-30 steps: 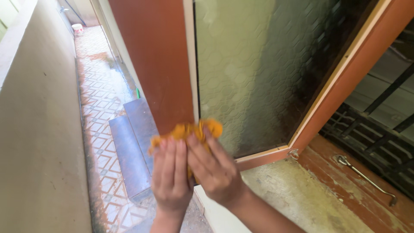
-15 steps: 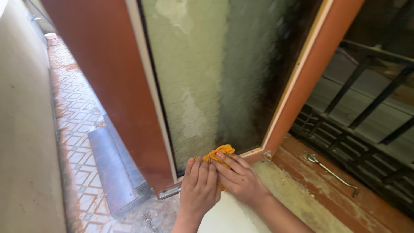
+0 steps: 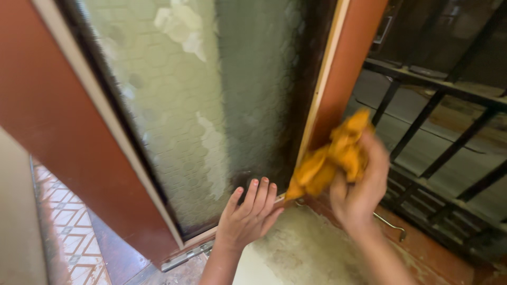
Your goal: The person wipes a textured glass door with a yellow cloth. They clean the glass surface and the door frame systematically from top to bottom.
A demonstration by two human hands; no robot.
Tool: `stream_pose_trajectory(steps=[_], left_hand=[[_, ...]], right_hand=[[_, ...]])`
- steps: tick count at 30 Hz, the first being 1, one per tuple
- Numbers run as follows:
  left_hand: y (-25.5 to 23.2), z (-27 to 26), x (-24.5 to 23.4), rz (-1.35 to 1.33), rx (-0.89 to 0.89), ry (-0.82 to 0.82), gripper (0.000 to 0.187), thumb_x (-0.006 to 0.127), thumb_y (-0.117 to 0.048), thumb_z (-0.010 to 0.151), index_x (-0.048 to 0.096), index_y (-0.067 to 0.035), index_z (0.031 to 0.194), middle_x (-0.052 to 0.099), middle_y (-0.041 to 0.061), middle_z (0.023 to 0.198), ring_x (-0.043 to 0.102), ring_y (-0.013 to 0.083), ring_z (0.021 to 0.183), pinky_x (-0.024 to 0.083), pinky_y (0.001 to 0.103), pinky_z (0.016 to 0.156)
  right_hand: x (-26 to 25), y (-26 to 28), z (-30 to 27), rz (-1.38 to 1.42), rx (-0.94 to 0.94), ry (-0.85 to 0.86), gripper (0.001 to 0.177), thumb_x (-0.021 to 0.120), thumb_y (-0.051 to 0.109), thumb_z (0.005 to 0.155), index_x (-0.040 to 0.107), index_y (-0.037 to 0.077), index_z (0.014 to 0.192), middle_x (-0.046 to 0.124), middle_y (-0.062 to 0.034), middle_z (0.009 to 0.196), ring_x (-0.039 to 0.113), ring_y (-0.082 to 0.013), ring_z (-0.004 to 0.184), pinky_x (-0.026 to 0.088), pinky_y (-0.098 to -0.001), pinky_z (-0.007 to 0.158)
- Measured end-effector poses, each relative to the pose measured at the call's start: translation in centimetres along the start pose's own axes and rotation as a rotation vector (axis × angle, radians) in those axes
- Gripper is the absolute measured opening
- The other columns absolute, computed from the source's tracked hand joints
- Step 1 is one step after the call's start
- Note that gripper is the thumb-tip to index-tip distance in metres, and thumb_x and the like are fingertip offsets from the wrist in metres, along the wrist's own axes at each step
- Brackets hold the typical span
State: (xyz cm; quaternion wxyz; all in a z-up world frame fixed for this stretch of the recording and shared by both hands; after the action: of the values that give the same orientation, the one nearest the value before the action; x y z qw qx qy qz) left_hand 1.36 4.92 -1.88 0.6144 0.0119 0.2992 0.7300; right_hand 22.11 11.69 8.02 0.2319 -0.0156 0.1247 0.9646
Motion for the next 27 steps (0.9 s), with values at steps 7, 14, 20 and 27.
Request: stream_pose_trajectory(steps=[7,14,20,27], left_hand=[[-0.6,0.2,1.0,0.149,-0.04,0.031,0.057,0.055,-0.052,0.106,0.058,-0.014,0.149,0.05,-0.003,0.154,0.042,0.0125,0.146,0.02,0.043,0.126],[-0.8,0.3,1.2,0.154,-0.006,0.012,0.054,0.06,-0.045,0.106,0.06,-0.01,0.147,0.052,0.001,0.153,0.044,0.0168,0.145,0.023,0.047,0.125],[-1.0,0.1,1.4,0.154,0.008,0.021,0.052,0.06,-0.038,0.104,0.06,-0.01,0.148,0.051,0.004,0.153,0.045,0.0193,0.144,0.024,0.049,0.123],[-1.1,0.0,1.3,0.182,0.011,0.036,0.05,0.059,-0.037,0.105,0.06,-0.01,0.148,0.05,0.003,0.154,0.045,0.0193,0.144,0.025,0.049,0.123]], right_hand=[[3.6,-0.9,4.5,-0.046,0.07,0.098,0.086,0.049,-0.02,0.08,0.038,0.006,0.161,0.036,-0.0259,0.166,0.039,-0.0438,0.155,0.036,-0.0442,0.129],[5.4,-1.5,-6.9,-0.194,0.108,0.212,0.074,0.062,-0.01,0.074,0.05,0.0,0.146,0.046,-0.0288,0.151,0.048,-0.0478,0.139,0.042,-0.0488,0.117],[5.2,0.3,-8.7,-0.184,0.105,0.281,0.066,0.066,-0.008,0.077,0.057,0.001,0.142,0.048,-0.0268,0.152,0.053,-0.0503,0.134,0.048,-0.0488,0.111],[4.7,0.1,1.0,-0.133,0.065,0.122,0.073,0.055,-0.015,0.074,0.057,0.002,0.145,0.046,-0.0243,0.157,0.051,-0.0489,0.142,0.045,-0.0504,0.12]])
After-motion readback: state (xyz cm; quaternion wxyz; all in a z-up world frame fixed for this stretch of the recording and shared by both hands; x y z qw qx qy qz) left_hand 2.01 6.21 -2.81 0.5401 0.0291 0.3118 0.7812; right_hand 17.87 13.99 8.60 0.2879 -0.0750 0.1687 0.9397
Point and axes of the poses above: each hand's wrist, its own z-axis towards the middle knuckle, its own x-axis out of the palm, y = z × x, the point moved 1 cm from there along z, towards the middle knuckle
